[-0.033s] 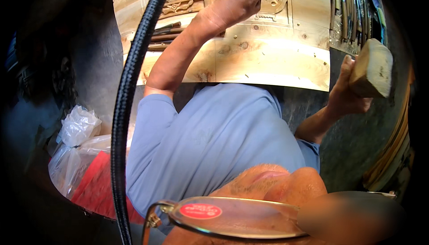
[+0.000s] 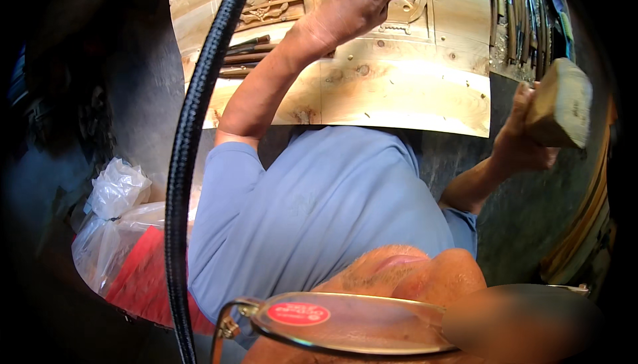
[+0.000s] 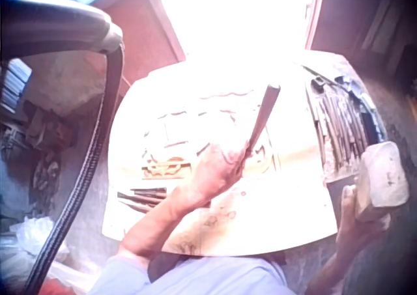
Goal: The person carves a wooden panel by striking a chisel with a mallet and using a hand chisel for fine details.
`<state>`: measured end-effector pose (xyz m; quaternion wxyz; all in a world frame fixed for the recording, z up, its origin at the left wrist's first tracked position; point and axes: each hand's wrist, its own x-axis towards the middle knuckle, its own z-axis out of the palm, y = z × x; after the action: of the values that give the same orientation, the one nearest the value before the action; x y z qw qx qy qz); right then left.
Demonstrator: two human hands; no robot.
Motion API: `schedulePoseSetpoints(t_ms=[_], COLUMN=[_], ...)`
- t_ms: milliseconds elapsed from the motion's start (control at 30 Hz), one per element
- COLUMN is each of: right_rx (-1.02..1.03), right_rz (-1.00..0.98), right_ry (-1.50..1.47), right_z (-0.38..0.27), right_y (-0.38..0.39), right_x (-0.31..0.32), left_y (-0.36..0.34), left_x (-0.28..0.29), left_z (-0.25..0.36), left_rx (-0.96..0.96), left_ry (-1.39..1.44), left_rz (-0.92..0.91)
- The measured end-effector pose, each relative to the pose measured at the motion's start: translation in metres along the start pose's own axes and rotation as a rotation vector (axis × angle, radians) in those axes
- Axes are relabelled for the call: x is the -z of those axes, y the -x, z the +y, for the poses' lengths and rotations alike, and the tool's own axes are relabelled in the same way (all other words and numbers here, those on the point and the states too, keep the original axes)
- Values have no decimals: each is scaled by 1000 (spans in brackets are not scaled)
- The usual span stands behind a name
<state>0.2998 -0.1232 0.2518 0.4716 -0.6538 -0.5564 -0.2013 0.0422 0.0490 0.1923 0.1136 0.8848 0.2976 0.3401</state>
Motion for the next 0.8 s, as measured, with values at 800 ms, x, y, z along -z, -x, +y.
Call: schedulePoseSetpoints(t_ms=[800], right_rx=[368], right_rz=[157], right_ry=[75], right_z=[1], right_y=[-114], right_x=[-28], left_y=[-7], left_x=[-8], left_z=[2], left_rx=[-36], left_ry=[-11], left_rz=[-236])
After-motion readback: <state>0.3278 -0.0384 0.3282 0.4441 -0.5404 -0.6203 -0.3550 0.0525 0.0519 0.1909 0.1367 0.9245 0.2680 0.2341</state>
